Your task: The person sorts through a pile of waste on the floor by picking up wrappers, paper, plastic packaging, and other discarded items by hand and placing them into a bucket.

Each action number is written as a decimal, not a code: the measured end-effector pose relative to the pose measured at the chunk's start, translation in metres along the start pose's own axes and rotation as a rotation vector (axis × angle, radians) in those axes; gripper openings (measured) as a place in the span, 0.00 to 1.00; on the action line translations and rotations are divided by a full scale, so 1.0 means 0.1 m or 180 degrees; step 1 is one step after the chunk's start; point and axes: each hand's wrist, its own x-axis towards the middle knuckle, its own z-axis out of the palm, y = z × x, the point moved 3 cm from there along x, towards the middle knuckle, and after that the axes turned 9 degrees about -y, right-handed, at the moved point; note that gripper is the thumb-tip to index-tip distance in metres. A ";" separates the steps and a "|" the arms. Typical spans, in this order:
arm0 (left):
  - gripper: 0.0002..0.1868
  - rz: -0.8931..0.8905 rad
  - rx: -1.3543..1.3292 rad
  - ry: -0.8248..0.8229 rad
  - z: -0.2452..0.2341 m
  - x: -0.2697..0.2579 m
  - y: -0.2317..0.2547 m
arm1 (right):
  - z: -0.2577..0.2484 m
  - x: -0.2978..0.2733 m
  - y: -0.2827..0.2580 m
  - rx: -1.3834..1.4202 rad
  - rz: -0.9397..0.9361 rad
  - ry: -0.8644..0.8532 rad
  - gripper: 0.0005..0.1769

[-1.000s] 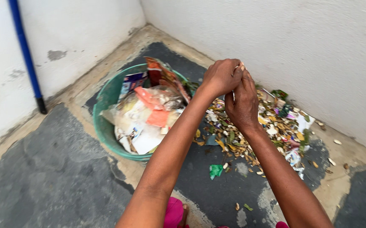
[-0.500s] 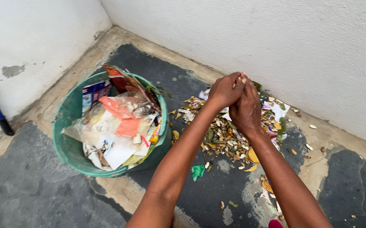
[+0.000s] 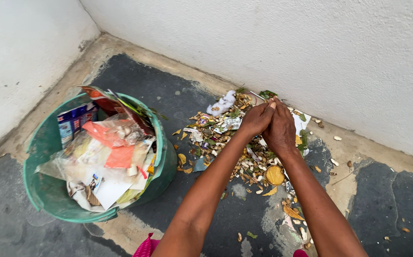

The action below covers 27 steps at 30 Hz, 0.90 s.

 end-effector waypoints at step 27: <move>0.33 -0.0290 0.0556 -0.0066 0.45 1.36 -1.21 | 0.71 0.18 1.60 0.0587 0.1584 -0.1077 0.31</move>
